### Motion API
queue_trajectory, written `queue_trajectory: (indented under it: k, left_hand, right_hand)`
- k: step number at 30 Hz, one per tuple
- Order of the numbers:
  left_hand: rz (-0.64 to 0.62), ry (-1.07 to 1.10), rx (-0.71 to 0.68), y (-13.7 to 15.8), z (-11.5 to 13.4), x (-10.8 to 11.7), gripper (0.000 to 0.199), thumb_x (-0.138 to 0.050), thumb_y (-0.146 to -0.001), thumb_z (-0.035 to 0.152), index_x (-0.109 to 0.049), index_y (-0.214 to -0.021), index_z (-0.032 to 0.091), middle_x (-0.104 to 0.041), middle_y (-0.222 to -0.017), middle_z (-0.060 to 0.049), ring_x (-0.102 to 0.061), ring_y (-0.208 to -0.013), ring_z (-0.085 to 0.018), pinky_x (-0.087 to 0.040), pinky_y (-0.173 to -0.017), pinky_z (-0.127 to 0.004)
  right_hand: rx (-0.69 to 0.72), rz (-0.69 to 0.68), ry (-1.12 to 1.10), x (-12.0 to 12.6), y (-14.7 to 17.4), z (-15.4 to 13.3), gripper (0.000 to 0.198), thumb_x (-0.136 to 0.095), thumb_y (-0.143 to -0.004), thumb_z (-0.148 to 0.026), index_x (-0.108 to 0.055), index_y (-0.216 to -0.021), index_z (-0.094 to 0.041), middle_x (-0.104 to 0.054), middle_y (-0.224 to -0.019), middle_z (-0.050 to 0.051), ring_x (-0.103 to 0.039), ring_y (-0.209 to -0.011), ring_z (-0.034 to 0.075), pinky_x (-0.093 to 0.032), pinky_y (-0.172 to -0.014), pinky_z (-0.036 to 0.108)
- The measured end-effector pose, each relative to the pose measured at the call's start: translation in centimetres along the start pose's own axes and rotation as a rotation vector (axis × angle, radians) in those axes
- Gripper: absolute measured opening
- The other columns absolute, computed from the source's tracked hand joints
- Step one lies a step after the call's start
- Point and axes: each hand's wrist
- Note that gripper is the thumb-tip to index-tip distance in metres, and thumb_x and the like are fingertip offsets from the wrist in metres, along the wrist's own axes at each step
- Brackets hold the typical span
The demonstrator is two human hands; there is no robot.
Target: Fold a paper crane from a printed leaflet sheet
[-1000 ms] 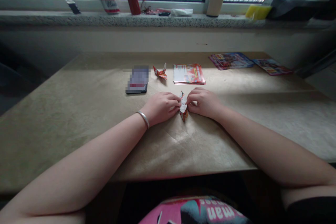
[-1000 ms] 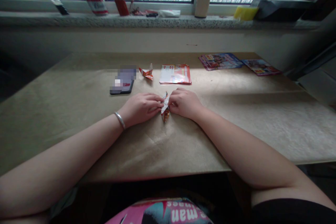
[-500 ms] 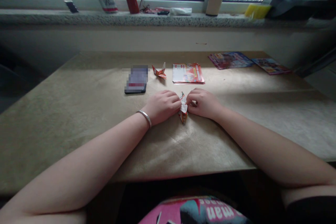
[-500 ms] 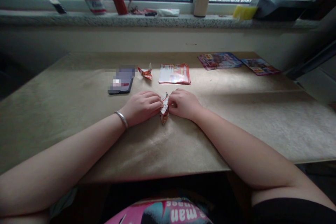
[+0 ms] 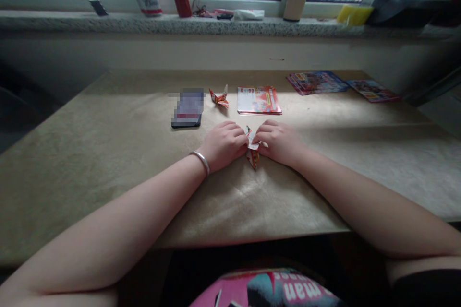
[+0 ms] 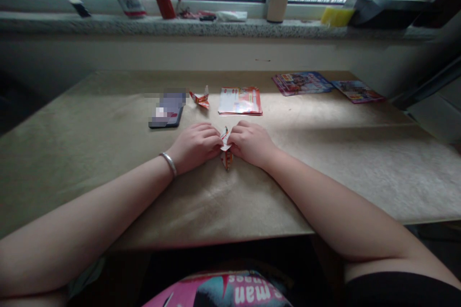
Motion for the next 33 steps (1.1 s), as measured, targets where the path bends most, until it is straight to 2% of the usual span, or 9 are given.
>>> queue_trajectory:
  k: [4,8,10,16,21,28,33]
  left_hand:
    - [-0.019,0.113,0.095,-0.1,0.1,-0.3,0.016,-0.056,-0.088,0.025,-0.069,-0.081,0.018,-0.071,-0.086,-0.005,-0.064,-0.084,-0.019,-0.049,-0.081,-0.032]
    - [-0.019,0.169,0.189,-0.2,0.4,-0.5,0.011,-0.059,-0.083,0.021,-0.069,-0.079,0.019,-0.073,-0.088,-0.003,-0.065,-0.084,-0.018,-0.041,-0.099,-0.04]
    - [-0.007,0.204,0.233,-0.2,0.4,-0.7,0.009,-0.061,-0.081,0.021,-0.069,-0.079,0.02,-0.073,-0.09,-0.001,-0.065,-0.086,-0.018,-0.038,-0.102,-0.043]
    - [0.004,0.349,0.36,-0.2,0.1,-1.2,0.013,-0.061,-0.082,0.025,-0.068,-0.073,0.02,-0.072,-0.094,-0.004,-0.064,-0.097,-0.02,-0.044,-0.09,-0.035]
    - [-0.076,0.393,0.458,-0.4,0.0,-0.8,0.017,-0.059,-0.084,0.029,-0.068,-0.073,0.02,-0.072,-0.097,-0.004,-0.063,-0.103,-0.022,-0.034,-0.104,-0.045]
    - [-0.077,0.438,0.516,-0.5,0.1,-0.7,0.018,-0.06,-0.084,0.031,-0.068,-0.073,0.019,-0.072,-0.098,-0.005,-0.065,-0.101,-0.022,-0.03,-0.111,-0.054]
    - [-0.048,0.451,0.534,-0.4,0.0,-0.9,0.017,-0.066,-0.081,0.034,-0.066,-0.071,0.02,-0.072,-0.084,-0.001,-0.067,-0.092,-0.02,-0.027,-0.112,-0.057]
  right_hand:
    - [-0.064,0.023,-0.083,-0.3,-0.2,0.1,0.012,-0.062,-0.081,-0.021,-0.073,-0.081,-0.02,-0.071,-0.081,0.004,-0.057,-0.084,0.021,-0.043,-0.075,0.032]
    - [-0.088,0.038,-0.123,-0.6,-0.1,0.2,0.011,-0.062,-0.081,-0.023,-0.072,-0.079,-0.02,-0.071,-0.081,0.005,-0.057,-0.085,0.022,-0.043,-0.078,0.032]
    - [-0.11,0.052,-0.123,-0.7,0.0,0.2,0.011,-0.063,-0.081,-0.026,-0.072,-0.078,-0.02,-0.071,-0.082,0.005,-0.057,-0.086,0.022,-0.043,-0.078,0.033]
    - [-0.185,0.065,-0.148,-0.8,-0.2,0.3,0.014,-0.063,-0.082,-0.027,-0.068,-0.072,-0.02,-0.068,-0.076,0.005,-0.054,-0.081,0.021,-0.042,-0.076,0.033]
    - [-0.19,0.055,-0.208,-1.2,-0.4,0.7,0.014,-0.064,-0.08,-0.025,-0.065,-0.068,-0.019,-0.067,-0.073,0.004,-0.053,-0.078,0.02,-0.04,-0.074,0.032]
    - [-0.247,0.058,-0.159,-1.3,-0.4,0.7,0.019,-0.058,-0.086,-0.029,-0.063,-0.071,-0.02,-0.066,-0.074,0.005,-0.052,-0.078,0.02,-0.038,-0.074,0.033]
    - [-0.303,0.078,-0.128,-1.6,-0.5,0.9,0.018,-0.064,-0.083,-0.033,-0.065,-0.07,-0.021,-0.065,-0.07,0.003,-0.053,-0.076,0.021,-0.037,-0.073,0.033]
Point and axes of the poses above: each hand's wrist, its own y-axis away from the middle knuckle, its own x-axis out of the back of the hand, z = x × y
